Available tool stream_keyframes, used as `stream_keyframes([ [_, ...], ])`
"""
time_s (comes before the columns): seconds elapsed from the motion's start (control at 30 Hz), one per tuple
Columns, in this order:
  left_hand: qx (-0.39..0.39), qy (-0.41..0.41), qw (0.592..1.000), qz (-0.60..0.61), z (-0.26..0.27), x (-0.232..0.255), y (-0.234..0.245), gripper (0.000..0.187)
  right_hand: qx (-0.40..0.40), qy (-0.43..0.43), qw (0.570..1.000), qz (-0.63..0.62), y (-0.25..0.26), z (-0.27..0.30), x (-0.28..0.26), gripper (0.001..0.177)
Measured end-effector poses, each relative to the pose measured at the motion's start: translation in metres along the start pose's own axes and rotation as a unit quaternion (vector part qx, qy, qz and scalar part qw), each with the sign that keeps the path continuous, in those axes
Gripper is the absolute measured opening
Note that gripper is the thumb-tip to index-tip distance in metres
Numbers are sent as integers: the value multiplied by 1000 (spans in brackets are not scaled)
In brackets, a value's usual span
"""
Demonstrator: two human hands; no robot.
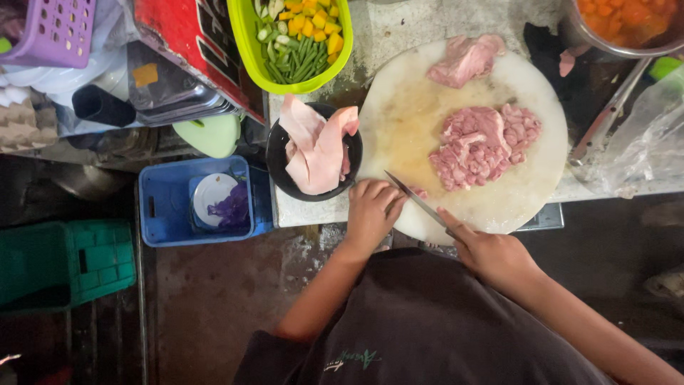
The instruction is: The person uses a knife to slice raw meat into small pieces on a white cutting board. The person repeatedly cuts the meat and gathers the pieces into a pile on the board.
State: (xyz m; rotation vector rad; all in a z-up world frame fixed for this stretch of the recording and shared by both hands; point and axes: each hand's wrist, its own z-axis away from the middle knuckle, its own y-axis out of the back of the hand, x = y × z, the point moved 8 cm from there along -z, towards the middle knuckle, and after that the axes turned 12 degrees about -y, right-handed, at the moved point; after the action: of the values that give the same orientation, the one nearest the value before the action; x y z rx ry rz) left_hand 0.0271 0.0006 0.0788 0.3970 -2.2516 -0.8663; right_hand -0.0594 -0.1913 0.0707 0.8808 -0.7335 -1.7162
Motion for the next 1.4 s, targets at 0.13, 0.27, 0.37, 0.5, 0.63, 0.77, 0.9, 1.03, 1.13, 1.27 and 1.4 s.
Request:
stream_keyframes([
  [0.13,-23,19,1000,-8,3,3,-3,13,49,64,996,-23,0,-12,-28,73],
  [0.27,-27,4,1000,3,-9,7,8,13,50,76,993,-78,8,-20,-27,75],
  [0.37,-6,-4,1000,29,-8,9,19,17,-8,23,996,-86,4,-9,4,80],
  [0.5,8,17,1000,9,-5,2,13,10,-2,-110,992,-61,2,-5,50,77],
  [0.63,-12,49,998,42,-21,-3,-6,11,42,-67,993,-93,8,-8,47,72],
  [0.77,-51,66,996,36,-35,10,-22,20,36,-92,992,-76,1,-5,46,72],
  [0.9,-1,-2,1000,20,-38,25,-2,43,129,-19,989,-63,17,5,30,69],
  [1.03,-21,52,997,53,-22,8,-2,26,128,28,991,-26,12,15,19,69],
  [1.13,-7,24,999,28,-20,7,-6,15,117,44,992,8,11,9,13,74],
  [1.27,-7,-2,1000,-1,-18,6,-12,14,133,62,989,25,8,-10,-4,72],
  [1.4,-32,-6,999,-3,-16,9,-9,14,176,106,979,-3,11,-27,-20,68],
])
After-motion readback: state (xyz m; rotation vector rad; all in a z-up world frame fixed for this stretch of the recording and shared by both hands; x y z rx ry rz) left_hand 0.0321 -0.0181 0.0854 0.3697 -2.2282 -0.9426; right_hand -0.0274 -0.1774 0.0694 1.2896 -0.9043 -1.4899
